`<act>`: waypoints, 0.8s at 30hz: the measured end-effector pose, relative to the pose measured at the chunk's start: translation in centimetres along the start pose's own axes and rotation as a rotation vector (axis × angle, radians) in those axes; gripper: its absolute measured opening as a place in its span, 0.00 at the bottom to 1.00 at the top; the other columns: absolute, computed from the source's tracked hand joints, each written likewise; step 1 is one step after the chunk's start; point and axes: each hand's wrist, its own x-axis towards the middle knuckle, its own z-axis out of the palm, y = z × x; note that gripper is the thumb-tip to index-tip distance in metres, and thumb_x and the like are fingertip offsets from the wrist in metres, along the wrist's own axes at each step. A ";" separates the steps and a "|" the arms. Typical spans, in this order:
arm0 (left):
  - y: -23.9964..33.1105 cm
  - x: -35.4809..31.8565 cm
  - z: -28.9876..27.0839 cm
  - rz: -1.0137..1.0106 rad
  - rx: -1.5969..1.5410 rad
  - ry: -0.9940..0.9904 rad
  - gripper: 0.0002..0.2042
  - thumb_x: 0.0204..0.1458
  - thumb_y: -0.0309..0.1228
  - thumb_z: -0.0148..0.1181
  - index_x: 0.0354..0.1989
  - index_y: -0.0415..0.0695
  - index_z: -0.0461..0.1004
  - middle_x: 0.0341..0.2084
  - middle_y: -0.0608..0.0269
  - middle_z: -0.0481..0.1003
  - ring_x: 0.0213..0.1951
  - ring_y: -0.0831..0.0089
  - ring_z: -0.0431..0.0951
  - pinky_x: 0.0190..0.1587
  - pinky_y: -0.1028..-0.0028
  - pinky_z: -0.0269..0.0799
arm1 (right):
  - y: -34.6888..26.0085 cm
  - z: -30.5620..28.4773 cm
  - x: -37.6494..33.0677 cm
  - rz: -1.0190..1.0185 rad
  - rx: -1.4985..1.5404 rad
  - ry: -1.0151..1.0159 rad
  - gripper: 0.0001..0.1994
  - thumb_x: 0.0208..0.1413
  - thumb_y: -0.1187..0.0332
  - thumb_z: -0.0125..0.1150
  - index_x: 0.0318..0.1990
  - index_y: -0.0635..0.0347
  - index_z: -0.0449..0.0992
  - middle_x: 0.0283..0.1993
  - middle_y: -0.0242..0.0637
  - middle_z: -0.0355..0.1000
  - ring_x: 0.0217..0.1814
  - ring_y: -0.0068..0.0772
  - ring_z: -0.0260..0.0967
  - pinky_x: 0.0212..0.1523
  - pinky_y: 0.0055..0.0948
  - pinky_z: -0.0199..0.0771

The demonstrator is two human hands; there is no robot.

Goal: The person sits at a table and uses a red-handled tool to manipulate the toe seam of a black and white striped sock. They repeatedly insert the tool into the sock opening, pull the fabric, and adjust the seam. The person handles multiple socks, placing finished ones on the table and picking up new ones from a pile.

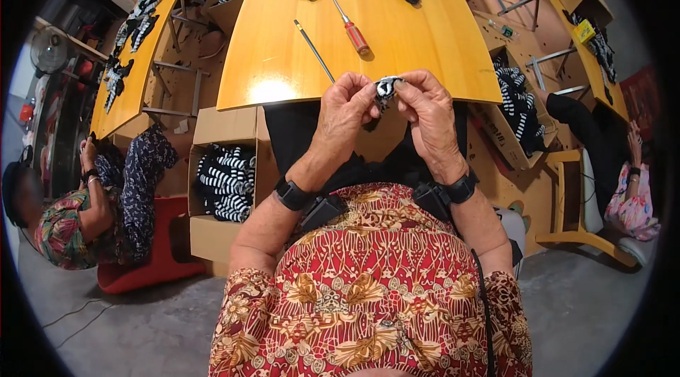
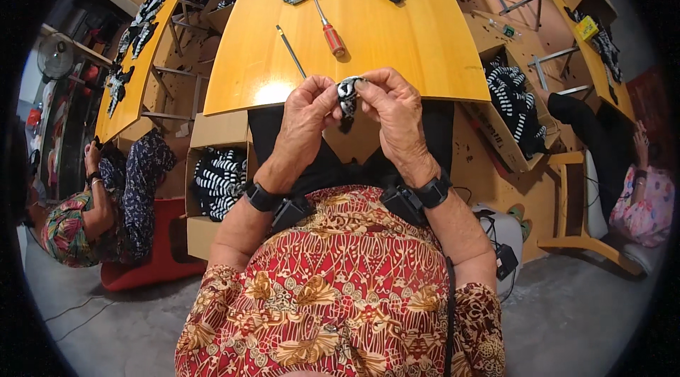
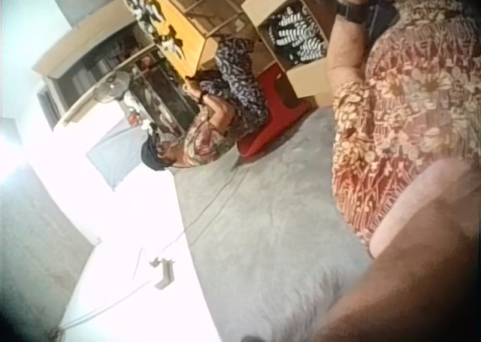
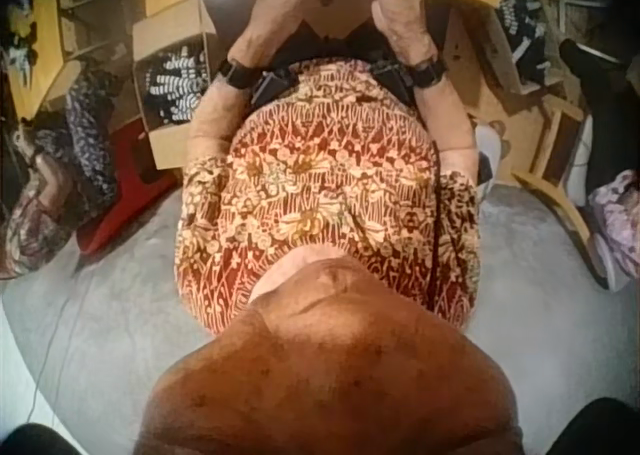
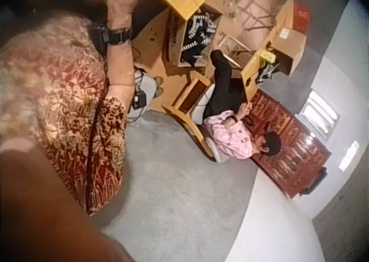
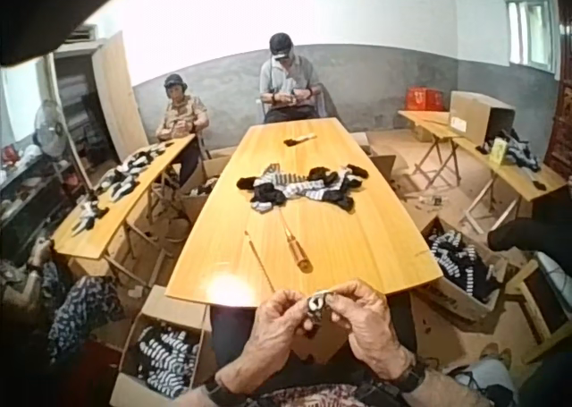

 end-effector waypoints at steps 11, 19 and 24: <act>0.4 0.2 -0.6 -0.024 -0.211 -0.024 0.06 0.61 0.33 0.55 0.36 0.44 0.68 0.24 0.73 0.70 0.21 0.87 0.63 0.23 0.86 0.56 | -0.5 0.0 -0.1 0.110 -0.222 -0.081 0.01 0.57 0.74 0.59 0.33 0.57 0.74 0.27 0.22 0.69 0.26 0.09 0.60 0.27 0.13 0.60; 1.2 -0.1 -0.2 -0.130 -0.140 -0.048 0.09 0.57 0.30 0.60 0.42 0.42 0.70 0.29 0.69 0.73 0.25 0.86 0.71 0.28 0.87 0.65 | -0.1 0.4 0.9 0.064 -0.117 0.006 0.02 0.57 0.73 0.58 0.33 0.59 0.73 0.27 0.24 0.69 0.25 0.10 0.61 0.25 0.12 0.60; 1.0 -0.2 -0.3 0.030 -0.003 -0.018 0.09 0.55 0.26 0.61 0.41 0.41 0.70 0.31 0.67 0.75 0.30 0.83 0.74 0.35 0.83 0.70 | -0.8 1.0 0.0 -0.107 -0.357 -0.077 0.01 0.59 0.74 0.56 0.36 0.61 0.73 0.32 0.26 0.71 0.30 0.11 0.65 0.29 0.13 0.66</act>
